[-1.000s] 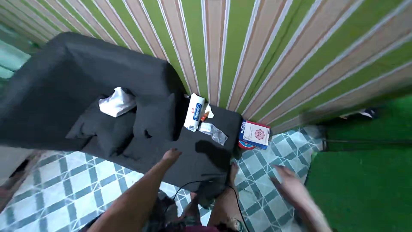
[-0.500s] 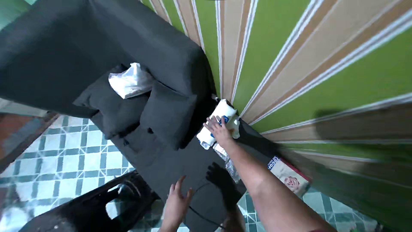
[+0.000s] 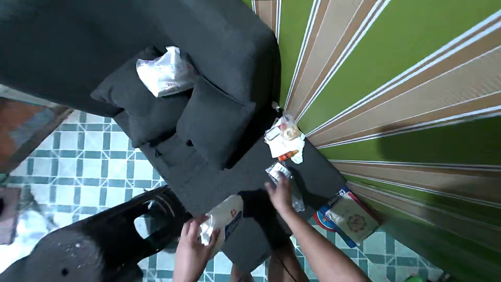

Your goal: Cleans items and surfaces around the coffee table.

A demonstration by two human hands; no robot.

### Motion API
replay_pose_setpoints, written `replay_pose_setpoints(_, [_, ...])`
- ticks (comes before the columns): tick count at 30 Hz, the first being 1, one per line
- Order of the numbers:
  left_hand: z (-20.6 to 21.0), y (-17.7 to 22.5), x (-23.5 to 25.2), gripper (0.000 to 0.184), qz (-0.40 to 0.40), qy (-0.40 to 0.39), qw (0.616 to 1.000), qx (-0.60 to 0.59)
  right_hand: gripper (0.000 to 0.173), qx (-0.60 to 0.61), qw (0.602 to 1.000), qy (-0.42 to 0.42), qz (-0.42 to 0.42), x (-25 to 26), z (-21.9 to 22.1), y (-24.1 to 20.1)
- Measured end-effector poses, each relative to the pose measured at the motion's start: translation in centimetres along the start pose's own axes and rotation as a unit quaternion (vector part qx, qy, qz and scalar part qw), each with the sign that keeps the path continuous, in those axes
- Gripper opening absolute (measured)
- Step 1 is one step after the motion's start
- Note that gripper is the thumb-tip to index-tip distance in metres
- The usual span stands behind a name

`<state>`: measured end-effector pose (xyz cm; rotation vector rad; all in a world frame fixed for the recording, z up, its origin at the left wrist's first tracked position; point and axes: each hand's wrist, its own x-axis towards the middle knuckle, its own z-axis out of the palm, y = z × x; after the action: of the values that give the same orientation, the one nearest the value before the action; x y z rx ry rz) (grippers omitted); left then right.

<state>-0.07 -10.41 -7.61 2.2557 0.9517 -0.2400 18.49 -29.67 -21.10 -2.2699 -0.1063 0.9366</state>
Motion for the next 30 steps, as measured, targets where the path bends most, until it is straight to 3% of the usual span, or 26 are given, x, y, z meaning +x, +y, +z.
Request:
replay_pose_setpoints(1, [-0.3, -0.5, -0.8, 0.049, 0.000, -0.026, 0.999, 0.021, 0.062, 0.010, 0.994, 0.064, 0.085, 1.4, -0.6, 0.9])
replay_pose_setpoints(3, [-0.7, -0.8, -1.8, 0.050, -0.020, -0.100, 0.993, 0.061, 0.050, 0.007, 0.976, 0.164, 0.140, 4.7, -2.3, 2.0])
replay_pose_setpoints(6, [0.0, -0.6, -2.3, 0.049, -0.051, -0.185, 0.977, 0.094, 0.040, -0.044, 0.976, 0.209, 0.033, 10.2, -5.0, 1.1])
replay_pose_setpoints(8, [1.0, -0.3, -2.3, 0.049, -0.061, -0.213, 0.970, 0.097, 0.047, -0.091, 0.981, 0.168, -0.018, 13.8, -7.0, -0.5])
replay_pose_setpoints(12, [3.0, 0.6, -2.2, 0.048, -0.049, -0.208, 0.969, 0.123, 0.094, -0.224, 0.972, 0.063, -0.019, 18.7, -8.8, -2.4])
replay_pose_setpoints(13, [3.2, 1.1, -2.1, 0.048, -0.055, -0.206, 0.969, 0.124, 0.099, -0.250, 0.967, 0.050, -0.009, 19.0, -8.9, -2.4])
replay_pose_setpoints(17, [4.2, 1.9, -1.6, 0.048, -0.055, -0.167, 0.977, 0.119, 0.070, -0.277, 0.960, 0.023, 0.040, 19.0, -9.1, -1.5])
replay_pose_setpoints(21, [4.6, 2.2, -1.4, 0.041, -0.024, -0.137, 0.985, 0.107, 0.065, -0.184, 0.978, 0.085, 0.053, 16.4, -10.1, -0.7])
replay_pose_setpoints(25, [4.7, 2.8, -1.6, 0.039, 0.011, -0.130, 0.988, 0.077, 0.037, -0.225, 0.972, -0.017, -0.063, 14.3, -11.6, -0.4])
replay_pose_setpoints(27, [5.1, 2.9, -1.7, 0.040, 0.028, -0.129, 0.989, 0.072, 0.029, -0.305, 0.936, -0.083, -0.157, 15.0, -11.5, -0.5])
replay_pose_setpoints(30, [5.8, 3.0, -1.8, 0.041, 0.019, -0.130, 0.989, 0.073, 0.030, -0.398, 0.867, -0.157, -0.253, 17.3, -10.4, -3.0])
